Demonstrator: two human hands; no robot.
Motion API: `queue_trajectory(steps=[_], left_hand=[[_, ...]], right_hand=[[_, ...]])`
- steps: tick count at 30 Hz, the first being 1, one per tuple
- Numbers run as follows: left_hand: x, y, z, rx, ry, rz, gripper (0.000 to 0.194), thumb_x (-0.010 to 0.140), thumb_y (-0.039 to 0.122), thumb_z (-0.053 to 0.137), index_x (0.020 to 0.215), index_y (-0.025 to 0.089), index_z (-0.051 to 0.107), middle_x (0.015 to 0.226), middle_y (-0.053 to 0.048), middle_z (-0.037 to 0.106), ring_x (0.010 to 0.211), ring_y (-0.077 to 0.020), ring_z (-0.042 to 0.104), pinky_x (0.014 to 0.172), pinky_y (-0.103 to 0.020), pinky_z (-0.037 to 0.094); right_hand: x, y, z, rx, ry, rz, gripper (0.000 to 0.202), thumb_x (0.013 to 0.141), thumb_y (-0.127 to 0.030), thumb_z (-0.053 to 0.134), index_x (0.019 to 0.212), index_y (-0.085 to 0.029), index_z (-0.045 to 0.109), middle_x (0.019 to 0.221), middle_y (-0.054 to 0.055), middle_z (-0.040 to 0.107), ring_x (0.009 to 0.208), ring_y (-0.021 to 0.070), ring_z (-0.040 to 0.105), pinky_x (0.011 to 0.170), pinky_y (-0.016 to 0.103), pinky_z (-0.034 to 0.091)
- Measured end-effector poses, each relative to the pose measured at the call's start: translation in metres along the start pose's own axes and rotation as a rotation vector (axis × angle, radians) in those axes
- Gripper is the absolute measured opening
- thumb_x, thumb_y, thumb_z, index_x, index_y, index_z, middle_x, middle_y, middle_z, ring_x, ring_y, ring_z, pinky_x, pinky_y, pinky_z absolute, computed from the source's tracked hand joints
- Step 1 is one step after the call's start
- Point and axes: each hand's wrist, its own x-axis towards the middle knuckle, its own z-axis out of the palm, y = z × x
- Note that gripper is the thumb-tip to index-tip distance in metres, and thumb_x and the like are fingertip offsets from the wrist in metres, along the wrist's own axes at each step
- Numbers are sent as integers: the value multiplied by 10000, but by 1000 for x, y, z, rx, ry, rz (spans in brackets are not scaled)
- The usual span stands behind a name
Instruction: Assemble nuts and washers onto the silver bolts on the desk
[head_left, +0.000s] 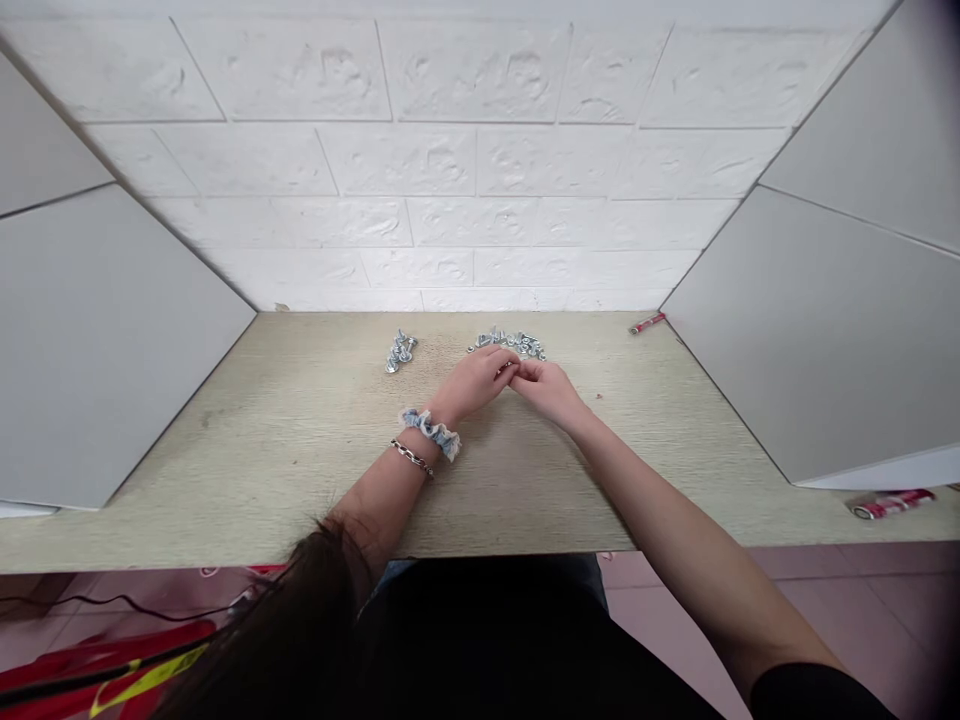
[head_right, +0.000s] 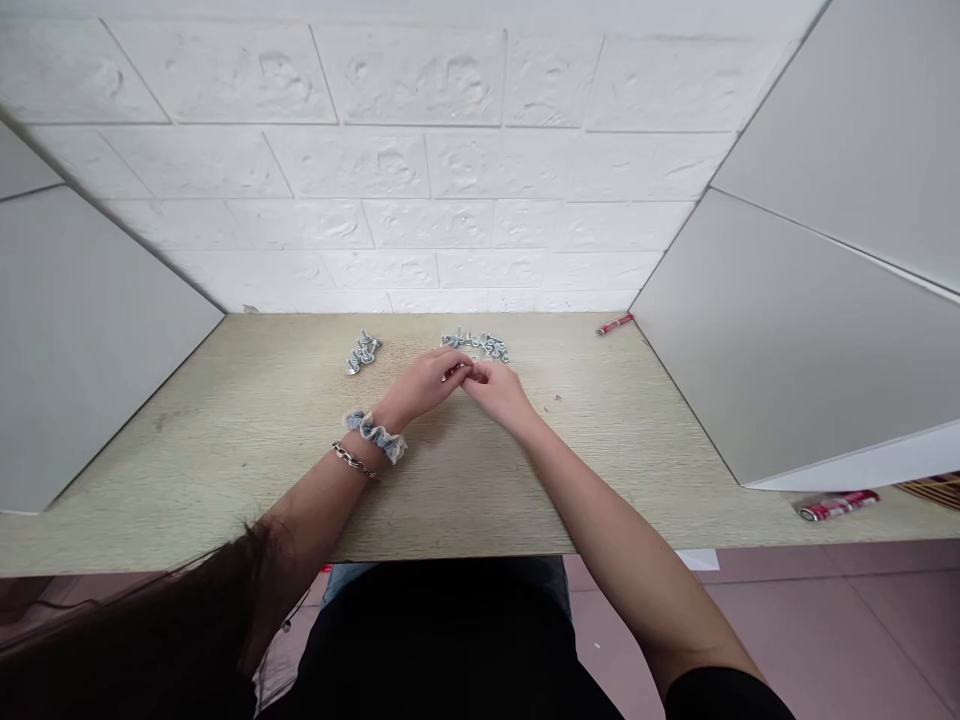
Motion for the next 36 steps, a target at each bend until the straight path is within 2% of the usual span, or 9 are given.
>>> queue_trajectory(steps=[4,7,12,18,25,28,31,36], left_hand=[[2,0,-2,80,3,-74,171,874,258,459,899,163,599,858,-52,595,780,-164,540,719,-266,401],[3,2,-1,107,-3,-106,224,897,255,415,834,157,606,803,-49,603,755,-168,541,698,-268,389],[3,2,3,89,-22,-141,217,881,239,435,759,154,593,774,-45,601,739,-168,537,671,-263,365],[2,-4,-7,16,-46,-274,419,881,424,383,565,168,485,548,-8,493,537,-140,437,538,-262,278],[1,-16,-12,-49,-41,-335,398,837,405,427,514,171,424,486,14,437,492,-126,382,505,-262,235],[2,-16,-17,-50,3,-339,392,839,418,414,539,172,474,496,8,458,499,-130,403,506,-263,243],[2,-17,-28,-16,112,-365,374,845,397,409,570,169,519,508,-2,484,514,-137,425,518,-265,255],[1,-25,-45,39,279,-424,339,843,361,424,600,166,557,519,-6,495,528,-140,433,537,-270,266]], right_hand=[[2,4,0,-22,84,18,137,688,-314,528,708,-184,564,653,-20,560,624,138,490,582,251,352],[3,6,0,-42,131,27,145,688,-327,525,720,-188,552,630,-27,534,589,127,459,553,245,335],[4,10,5,-52,122,44,94,675,-282,511,691,-190,519,608,-32,516,594,129,461,562,245,335],[2,9,3,-144,184,50,87,714,-289,483,704,-205,465,624,-31,520,578,135,467,570,257,342],[4,11,1,-283,142,-43,134,754,-314,506,723,-197,563,781,18,594,695,159,511,664,283,358],[4,9,0,-338,152,-66,161,748,-324,529,690,-187,590,746,26,575,716,168,505,676,287,355],[5,7,-1,-318,134,-20,154,751,-305,530,669,-186,583,676,7,570,673,161,501,639,278,348],[6,9,1,-275,109,25,102,740,-273,562,689,-188,587,695,9,595,679,159,522,644,273,360]])
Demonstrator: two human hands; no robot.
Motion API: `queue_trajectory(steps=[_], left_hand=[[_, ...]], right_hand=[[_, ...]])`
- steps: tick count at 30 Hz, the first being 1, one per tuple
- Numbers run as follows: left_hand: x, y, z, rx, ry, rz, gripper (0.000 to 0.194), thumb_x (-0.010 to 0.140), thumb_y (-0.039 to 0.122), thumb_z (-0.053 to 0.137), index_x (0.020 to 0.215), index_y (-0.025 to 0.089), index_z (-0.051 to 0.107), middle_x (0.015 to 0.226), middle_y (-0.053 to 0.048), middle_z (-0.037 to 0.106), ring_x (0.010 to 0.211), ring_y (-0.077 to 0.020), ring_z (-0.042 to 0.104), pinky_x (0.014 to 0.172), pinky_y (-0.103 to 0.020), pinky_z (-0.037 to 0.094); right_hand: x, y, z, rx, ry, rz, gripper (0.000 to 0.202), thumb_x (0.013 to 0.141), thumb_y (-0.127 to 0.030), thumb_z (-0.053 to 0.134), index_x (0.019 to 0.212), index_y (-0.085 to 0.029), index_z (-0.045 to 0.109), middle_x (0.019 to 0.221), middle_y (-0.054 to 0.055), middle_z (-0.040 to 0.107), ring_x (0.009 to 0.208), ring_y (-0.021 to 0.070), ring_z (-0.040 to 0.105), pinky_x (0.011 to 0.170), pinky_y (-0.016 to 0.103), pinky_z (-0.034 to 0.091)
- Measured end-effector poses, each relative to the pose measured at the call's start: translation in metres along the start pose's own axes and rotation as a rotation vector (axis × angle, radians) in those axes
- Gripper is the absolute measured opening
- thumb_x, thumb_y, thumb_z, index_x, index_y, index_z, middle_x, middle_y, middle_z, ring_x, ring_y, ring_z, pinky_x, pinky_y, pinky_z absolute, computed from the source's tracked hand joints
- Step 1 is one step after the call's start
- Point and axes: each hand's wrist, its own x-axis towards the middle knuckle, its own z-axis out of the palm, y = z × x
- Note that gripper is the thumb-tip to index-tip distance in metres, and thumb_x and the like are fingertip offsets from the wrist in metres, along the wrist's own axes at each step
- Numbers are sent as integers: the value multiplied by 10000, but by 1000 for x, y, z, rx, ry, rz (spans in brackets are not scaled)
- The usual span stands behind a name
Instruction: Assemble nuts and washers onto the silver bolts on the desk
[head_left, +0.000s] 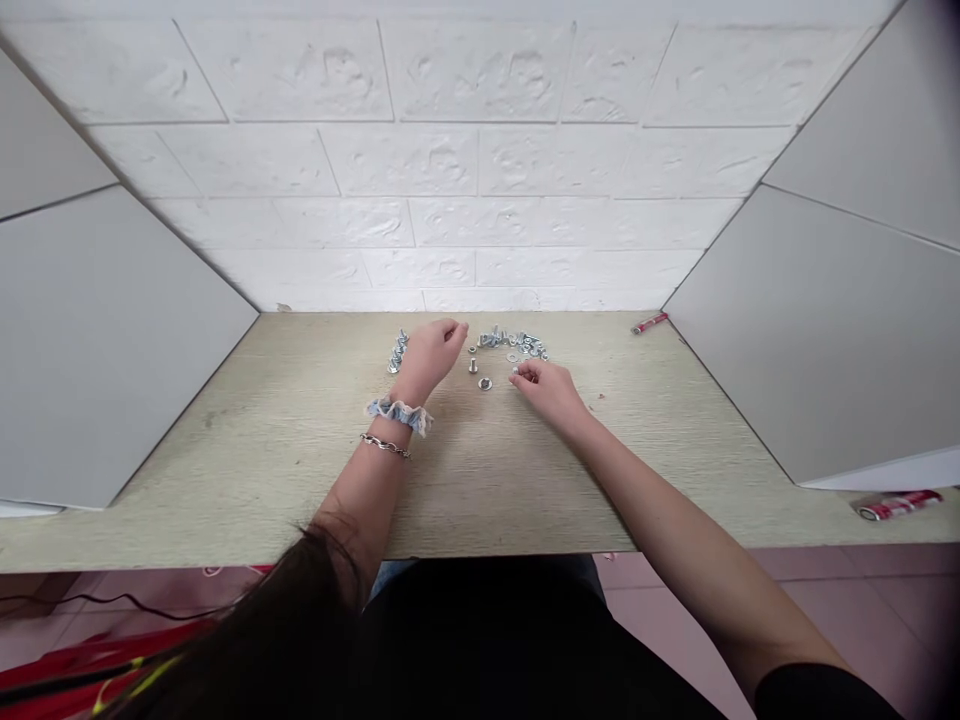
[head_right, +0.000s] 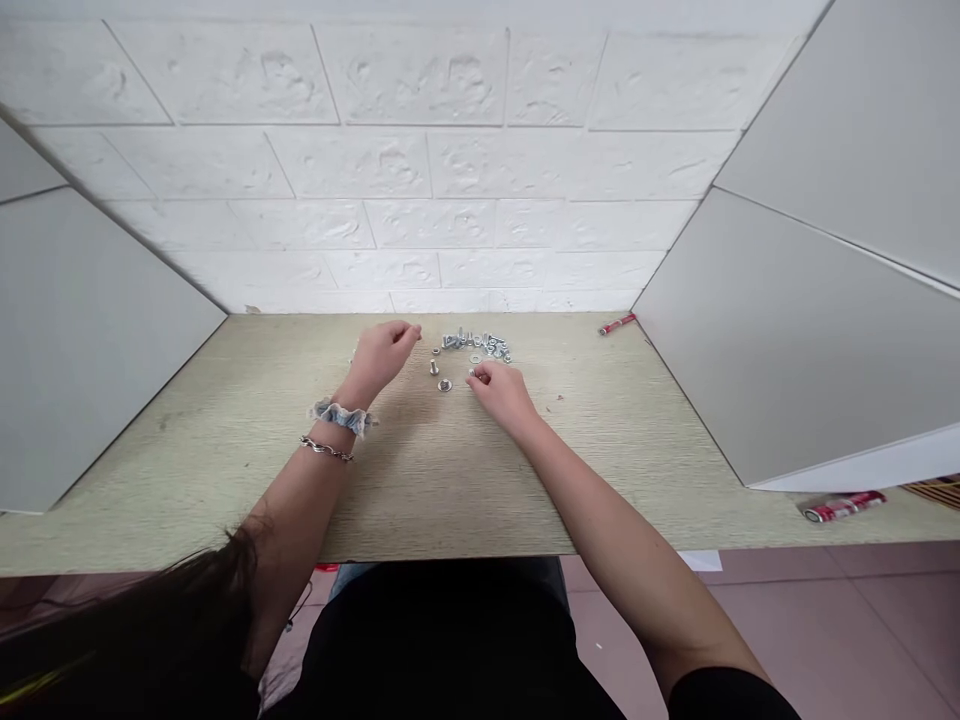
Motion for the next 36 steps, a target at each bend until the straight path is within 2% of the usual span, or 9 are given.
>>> queue_trajectory(steps=[8,12,14,19,23,27,31,36], left_hand=[[3,-5,-13,-66,183,-81,330,861,358,405,657,161,574,540,1,496,546,-128,447,561,-259,298],[0,0,-11,-115,220,-78,356,887,376,355,726,165,591,561,0,500,570,-132,465,578,-254,324],[-2,2,-7,-96,123,-35,356,890,389,357,752,168,598,582,-2,518,575,-135,468,575,-252,328],[-11,10,12,108,-302,193,248,844,381,483,822,180,626,800,-24,606,718,-154,534,634,-249,367],[-20,17,29,332,-476,284,243,866,349,452,903,174,616,928,-47,582,810,-170,549,665,-254,402],[-27,19,38,523,-519,304,230,880,252,405,906,136,601,918,-77,567,821,-192,561,687,-274,422],[-27,16,39,534,-515,287,207,870,170,389,928,123,582,938,-85,558,854,-187,561,724,-273,428],[-26,13,36,562,-477,263,205,867,147,369,896,127,571,935,-87,549,814,-187,565,672,-277,429]], right_hand=[[3,11,6,-14,-11,-33,79,751,-261,552,763,-192,590,713,6,606,697,154,540,665,268,375],[3,12,7,-37,-25,-43,87,753,-259,545,776,-191,594,733,12,613,708,154,546,665,267,380],[2,11,7,-43,-37,-32,82,749,-253,548,771,-189,594,731,15,614,710,157,547,658,265,379],[2,11,6,-86,-60,-45,80,751,-250,546,767,-185,589,728,12,614,698,152,541,635,254,366],[2,10,5,-118,-83,-54,90,762,-255,523,744,-187,578,692,-3,596,665,139,528,584,232,344],[2,10,4,-136,-88,-57,77,755,-239,521,727,-183,564,683,-4,595,670,136,530,585,223,341],[2,10,5,-155,-86,-67,80,760,-238,514,744,-182,570,689,-2,599,669,137,530,591,223,339],[1,9,4,-159,-95,-64,85,768,-236,511,755,-181,575,705,2,609,667,134,533,599,222,340]])
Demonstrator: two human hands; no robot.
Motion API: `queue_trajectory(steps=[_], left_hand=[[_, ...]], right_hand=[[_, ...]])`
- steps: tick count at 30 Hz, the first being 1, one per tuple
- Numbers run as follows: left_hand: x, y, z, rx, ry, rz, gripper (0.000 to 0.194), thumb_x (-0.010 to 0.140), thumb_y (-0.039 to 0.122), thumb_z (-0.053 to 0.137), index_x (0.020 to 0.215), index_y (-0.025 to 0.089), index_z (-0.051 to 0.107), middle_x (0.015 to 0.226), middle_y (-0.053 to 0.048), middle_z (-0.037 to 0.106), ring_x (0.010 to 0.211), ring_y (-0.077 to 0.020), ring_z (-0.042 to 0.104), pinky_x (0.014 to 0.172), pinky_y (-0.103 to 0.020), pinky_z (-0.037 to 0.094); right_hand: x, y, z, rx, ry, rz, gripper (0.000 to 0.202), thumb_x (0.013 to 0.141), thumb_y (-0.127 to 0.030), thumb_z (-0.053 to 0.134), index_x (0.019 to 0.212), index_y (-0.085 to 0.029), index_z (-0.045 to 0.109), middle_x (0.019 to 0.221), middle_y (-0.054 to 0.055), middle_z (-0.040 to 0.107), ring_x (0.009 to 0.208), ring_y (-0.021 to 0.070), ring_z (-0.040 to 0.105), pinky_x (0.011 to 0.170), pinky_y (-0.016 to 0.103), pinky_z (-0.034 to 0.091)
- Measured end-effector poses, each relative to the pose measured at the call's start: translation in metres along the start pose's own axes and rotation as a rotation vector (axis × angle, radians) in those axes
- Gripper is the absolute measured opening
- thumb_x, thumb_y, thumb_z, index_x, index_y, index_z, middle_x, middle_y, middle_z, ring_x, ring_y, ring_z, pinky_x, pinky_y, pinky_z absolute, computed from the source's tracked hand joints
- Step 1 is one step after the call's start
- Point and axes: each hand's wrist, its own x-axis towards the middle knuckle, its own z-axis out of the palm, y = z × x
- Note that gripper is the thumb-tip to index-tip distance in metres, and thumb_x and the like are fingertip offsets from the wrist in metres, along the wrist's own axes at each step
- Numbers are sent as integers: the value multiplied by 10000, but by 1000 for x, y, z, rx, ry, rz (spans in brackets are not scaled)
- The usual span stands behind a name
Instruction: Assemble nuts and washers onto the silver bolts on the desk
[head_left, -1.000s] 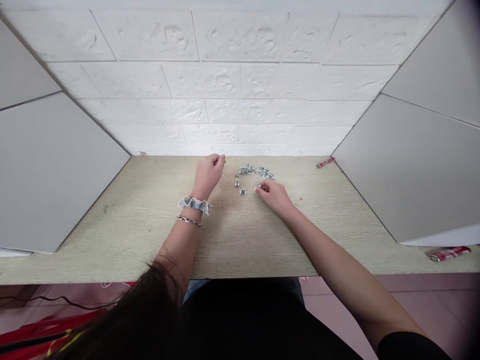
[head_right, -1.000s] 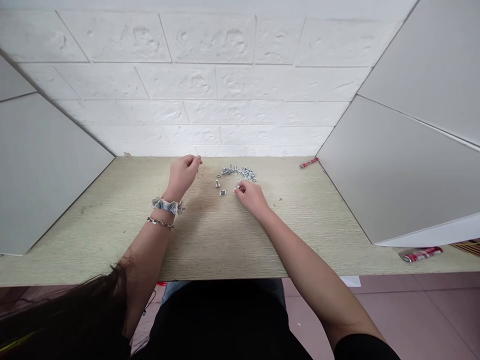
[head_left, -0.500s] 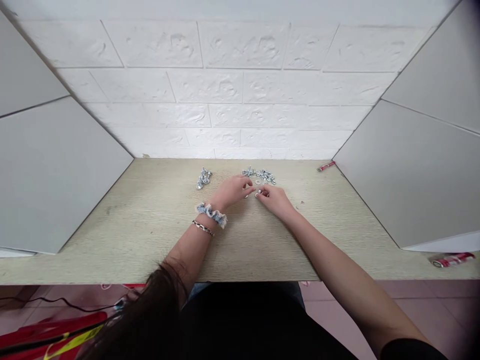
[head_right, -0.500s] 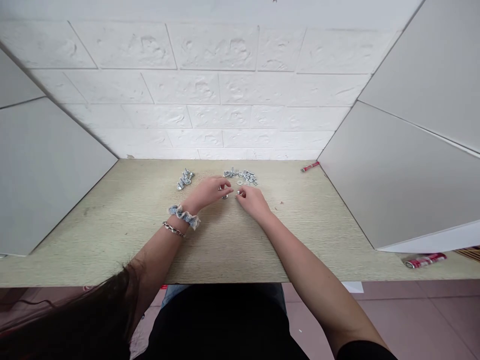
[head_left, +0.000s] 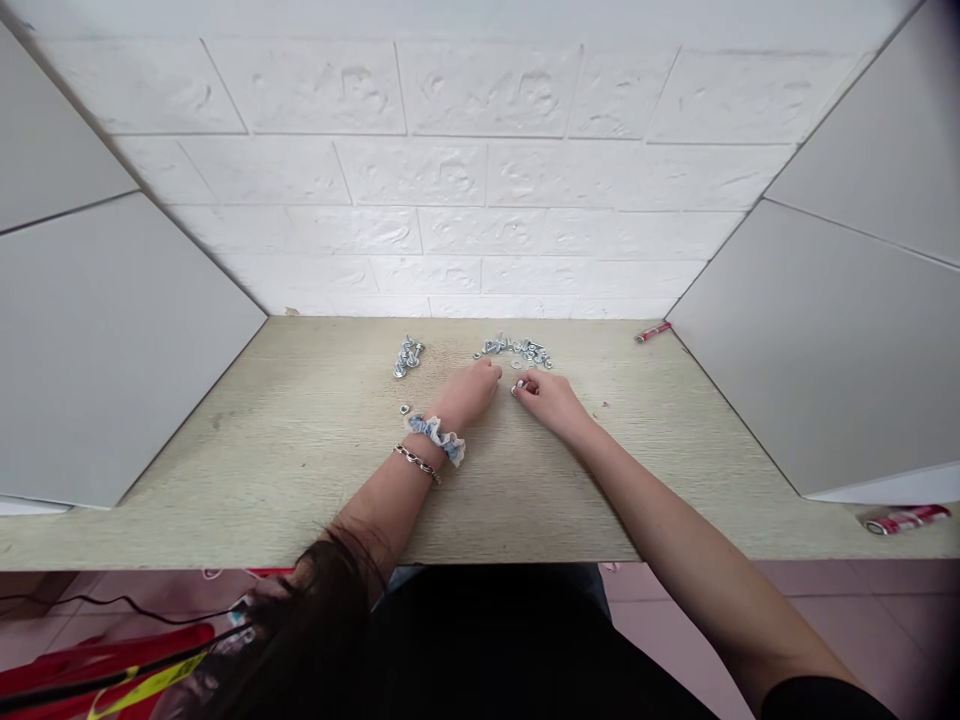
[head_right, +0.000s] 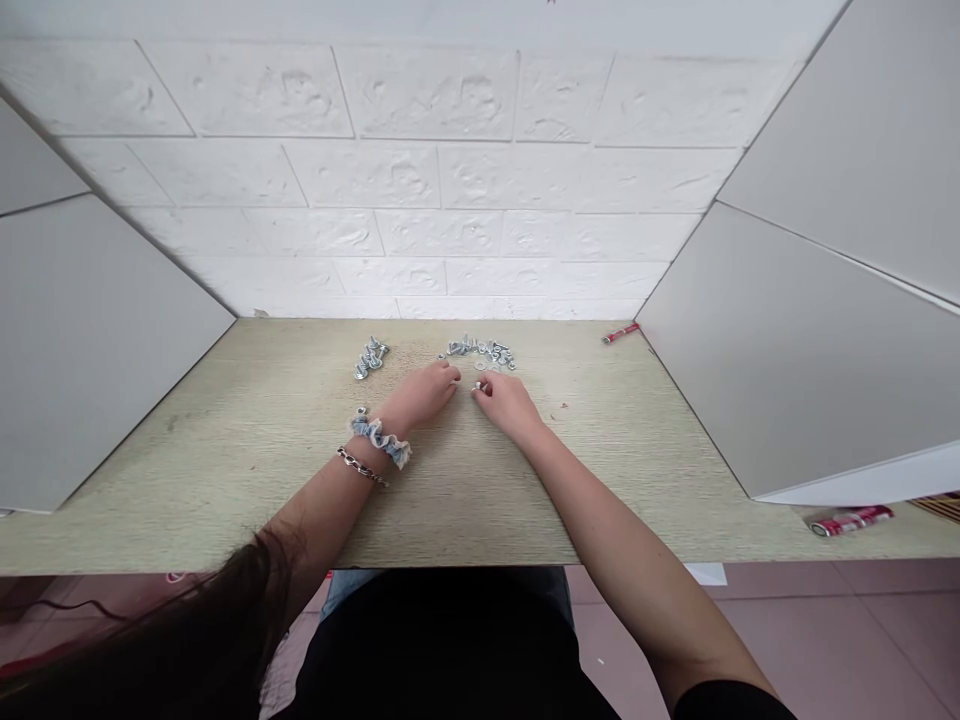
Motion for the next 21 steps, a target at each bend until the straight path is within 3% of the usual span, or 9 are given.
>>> queue_trajectory(steps=[10,13,16,21], left_hand=[[0,-1,-4,-22,6,7,250,892,187,347,928,146,591,959,-87,563,805,-186,569,663,-276,426],[3,11,0,-20,86,150,258,913,251,340,973,160,575,919,-76,582,787,-184,567,627,-270,422],[5,26,2,48,151,302,241,903,206,337,953,124,558,843,-83,596,680,-172,554,557,-267,404],[3,44,-8,100,314,576,239,865,152,325,758,131,538,649,-56,551,533,-142,484,459,-251,334]], right_hand=[[-1,-3,-1,-28,-18,-2,93,770,-232,492,768,-186,573,707,10,608,674,149,540,598,231,350],[-1,-1,-1,-22,6,-36,103,743,-176,470,759,-183,571,745,20,624,698,157,545,615,238,362],[3,8,-1,30,29,-91,182,700,-116,443,793,-189,581,812,19,640,753,163,550,663,245,379],[13,19,-2,144,-86,-64,159,666,-141,472,779,-189,573,766,4,612,735,167,531,662,260,393]])
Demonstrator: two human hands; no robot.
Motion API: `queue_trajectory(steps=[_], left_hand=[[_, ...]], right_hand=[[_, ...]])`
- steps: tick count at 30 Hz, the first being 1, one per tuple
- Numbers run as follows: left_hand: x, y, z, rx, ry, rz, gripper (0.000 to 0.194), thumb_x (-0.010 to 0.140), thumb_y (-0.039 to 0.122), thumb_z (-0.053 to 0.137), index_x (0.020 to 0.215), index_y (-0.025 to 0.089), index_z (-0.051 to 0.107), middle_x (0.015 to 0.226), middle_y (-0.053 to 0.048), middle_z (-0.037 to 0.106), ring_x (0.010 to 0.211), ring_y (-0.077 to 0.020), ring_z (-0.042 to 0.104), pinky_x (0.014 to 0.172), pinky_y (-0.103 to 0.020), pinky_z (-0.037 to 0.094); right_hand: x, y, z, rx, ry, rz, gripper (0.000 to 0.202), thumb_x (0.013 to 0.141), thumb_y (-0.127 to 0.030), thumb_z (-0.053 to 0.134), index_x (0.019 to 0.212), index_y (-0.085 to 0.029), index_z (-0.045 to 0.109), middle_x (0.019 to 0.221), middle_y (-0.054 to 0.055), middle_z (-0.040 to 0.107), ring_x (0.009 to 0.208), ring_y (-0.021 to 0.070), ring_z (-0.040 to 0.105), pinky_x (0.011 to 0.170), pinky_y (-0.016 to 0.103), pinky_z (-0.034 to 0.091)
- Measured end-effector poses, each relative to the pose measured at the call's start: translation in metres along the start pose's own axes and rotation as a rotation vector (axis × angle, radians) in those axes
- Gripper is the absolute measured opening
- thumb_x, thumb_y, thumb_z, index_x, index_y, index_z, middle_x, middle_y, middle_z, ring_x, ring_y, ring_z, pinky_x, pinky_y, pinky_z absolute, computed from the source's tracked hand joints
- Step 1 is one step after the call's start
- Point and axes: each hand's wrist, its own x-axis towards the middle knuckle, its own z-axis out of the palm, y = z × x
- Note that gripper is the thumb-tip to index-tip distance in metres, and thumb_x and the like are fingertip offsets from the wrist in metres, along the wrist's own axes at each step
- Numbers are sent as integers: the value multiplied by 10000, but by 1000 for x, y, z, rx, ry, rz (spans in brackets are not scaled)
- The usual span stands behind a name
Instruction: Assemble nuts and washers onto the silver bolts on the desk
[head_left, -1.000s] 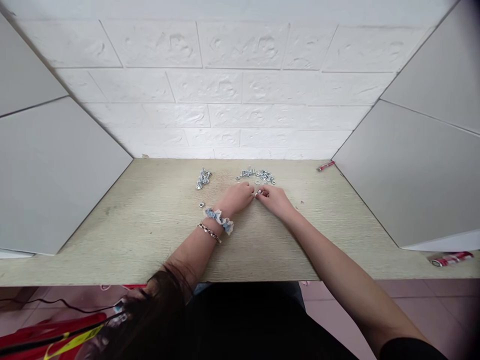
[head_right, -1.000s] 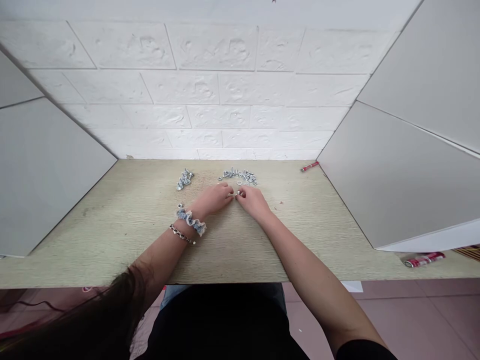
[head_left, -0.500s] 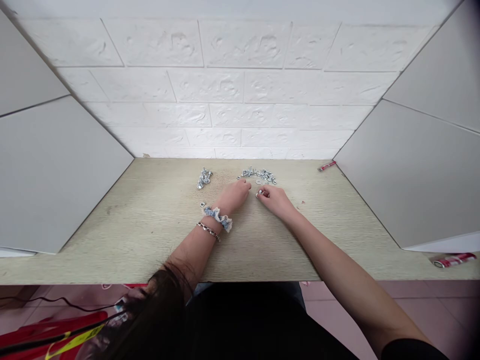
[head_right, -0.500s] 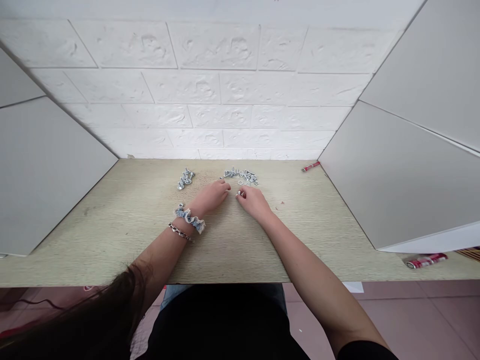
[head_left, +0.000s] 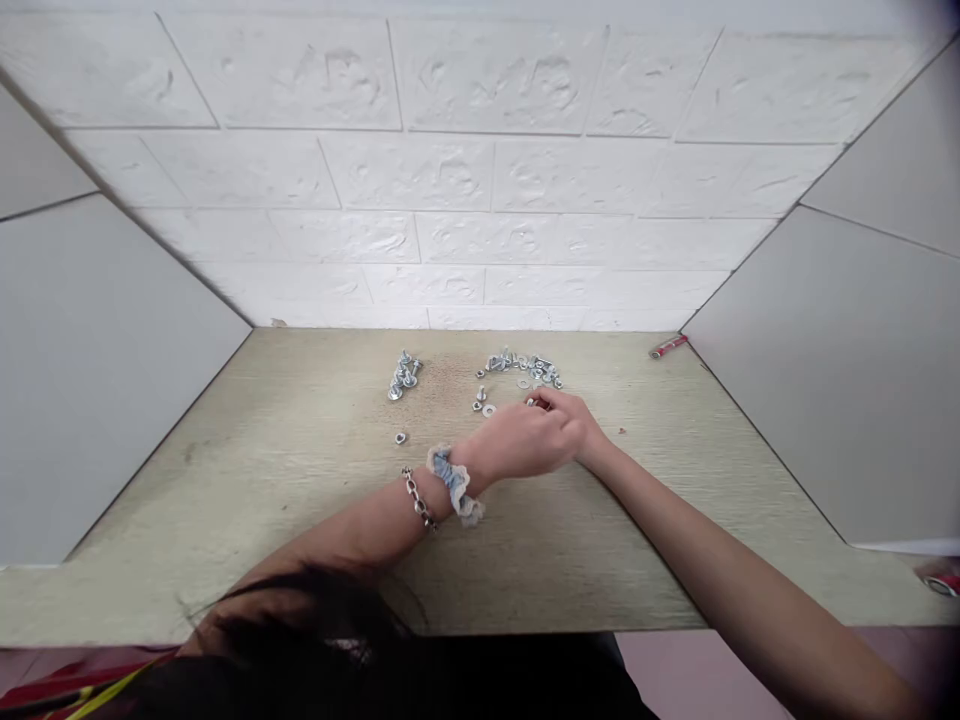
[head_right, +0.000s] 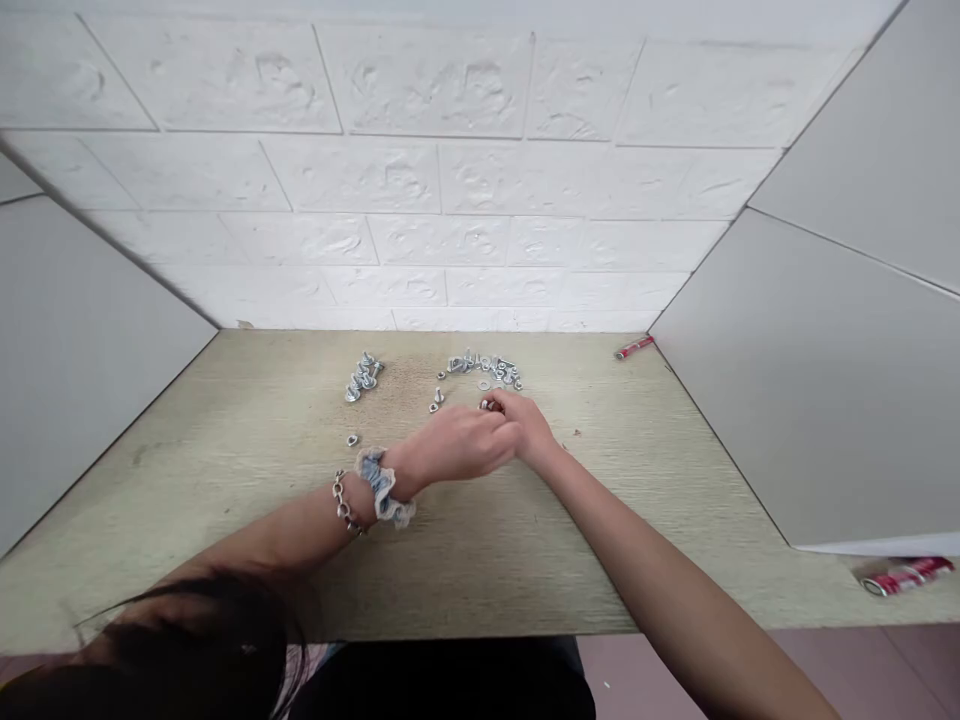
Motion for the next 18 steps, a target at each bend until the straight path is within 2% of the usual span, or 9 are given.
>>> queue_trajectory(steps=[3,5,7,10,12,14,15,16,18], left_hand=[[-1,9,0,-41,112,157,201,807,94,355,675,151,495,580,-28,507,475,-130,443,423,-254,286],[-3,15,7,-88,189,242,197,777,72,369,627,161,459,529,-5,461,433,-117,405,397,-254,244],[-3,19,16,-125,258,261,196,752,83,400,577,169,427,487,12,417,399,-111,372,373,-260,212],[7,22,19,-206,399,198,232,766,171,443,536,176,416,460,25,381,380,-101,332,356,-262,208],[17,20,6,-259,494,163,258,782,217,460,528,178,440,461,25,381,397,-96,330,362,-262,236],[23,17,-20,-355,552,166,332,788,307,456,481,183,437,456,14,381,414,-95,332,380,-272,275],[20,16,-36,-401,544,147,354,773,331,454,451,189,429,455,2,385,423,-103,332,396,-287,298],[14,14,-54,-425,493,159,347,766,344,470,449,204,456,474,-11,412,448,-116,353,425,-308,331],[-12,11,-88,-384,316,215,225,724,367,532,519,280,563,545,-41,480,544,-174,429,479,-361,372]], right_hand=[[2,-2,-1,69,-26,-2,93,712,-212,489,760,-191,567,705,-4,580,679,154,517,626,260,399],[2,-3,-1,108,-49,11,161,721,-210,488,856,-201,575,675,-22,565,638,137,510,619,257,404],[1,-1,-3,172,-71,23,271,728,-185,468,987,-205,546,677,-33,560,615,121,502,612,250,406],[3,1,-11,276,-51,68,293,749,-184,444,1034,-190,513,716,-23,574,588,108,482,583,246,401],[5,-7,-21,311,28,96,247,771,-211,462,1010,-194,523,721,-17,568,577,107,472,556,247,389],[4,-26,-36,365,193,78,179,788,-271,509,950,-202,539,691,-12,550,586,116,481,538,250,389],[2,-40,-44,394,293,49,137,790,-296,532,892,-205,544,681,-7,545,597,122,491,539,255,397],[-2,-55,-52,424,392,1,106,796,-308,540,843,-214,543,672,-2,546,608,129,503,547,264,408],[-16,-87,-67,458,604,-123,73,812,-322,544,827,-251,556,643,-4,533,598,139,512,559,290,421]])
